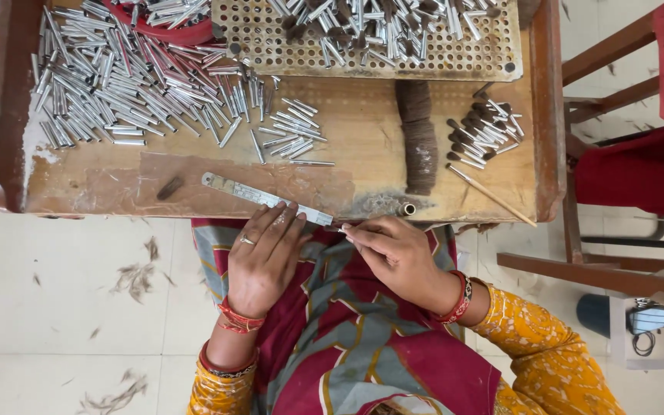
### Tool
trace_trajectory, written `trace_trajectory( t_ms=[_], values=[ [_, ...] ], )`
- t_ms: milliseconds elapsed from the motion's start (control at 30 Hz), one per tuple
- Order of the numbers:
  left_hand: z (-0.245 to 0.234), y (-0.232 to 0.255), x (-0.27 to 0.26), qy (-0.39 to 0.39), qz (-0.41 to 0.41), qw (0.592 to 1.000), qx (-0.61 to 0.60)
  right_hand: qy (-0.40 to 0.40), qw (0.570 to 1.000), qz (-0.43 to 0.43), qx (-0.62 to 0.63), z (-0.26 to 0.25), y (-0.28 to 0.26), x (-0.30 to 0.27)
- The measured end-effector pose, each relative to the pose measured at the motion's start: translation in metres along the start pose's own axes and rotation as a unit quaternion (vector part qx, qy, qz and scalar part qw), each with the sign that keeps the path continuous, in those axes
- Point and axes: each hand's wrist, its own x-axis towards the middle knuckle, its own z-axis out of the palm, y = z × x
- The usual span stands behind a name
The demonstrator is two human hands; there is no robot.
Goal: Assembling small metal pins or brush-like components into metal bushings/tubes using a perforated tray for organization.
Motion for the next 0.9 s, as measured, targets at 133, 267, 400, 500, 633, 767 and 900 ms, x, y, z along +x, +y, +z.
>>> trace_trajectory(
  t_ms=[133,267,400,500,633,767,900],
  values=[
    [0.002,-0.001,-0.001,-0.002,-0.004,1.0,-0.007,-0.011,1.0,0.007,-0.006,0.003,-0.001,0.005],
    [0.001,-0.002,0.0,-0.002,-0.007,1.0,-0.012,-0.014,1.0,0.011,-0.009,0.006,0.0,0.006],
    [0.002,-0.002,0.0,-0.002,-0.009,1.0,-0.015,-0.012,1.0,0.004,-0.015,0.007,-0.002,0.009],
    [0.0,-0.002,0.001,-0.002,-0.012,1.0,-0.016,-0.01,1.0,0.001,-0.015,0.008,-0.003,0.011],
    [-0.003,0.001,0.003,0.0,-0.014,1.0,-0.014,-0.002,1.0,0.0,-0.02,0.003,-0.008,0.01],
    [-0.003,0.008,0.021,0.012,-0.014,0.998,-0.057,0.06,0.996,0.013,-0.066,-0.035,-0.007,0.008],
    [0.006,0.017,0.053,-0.012,-0.073,0.986,-0.15,0.13,0.966,0.113,-0.195,-0.083,0.022,0.013]
  ],
)
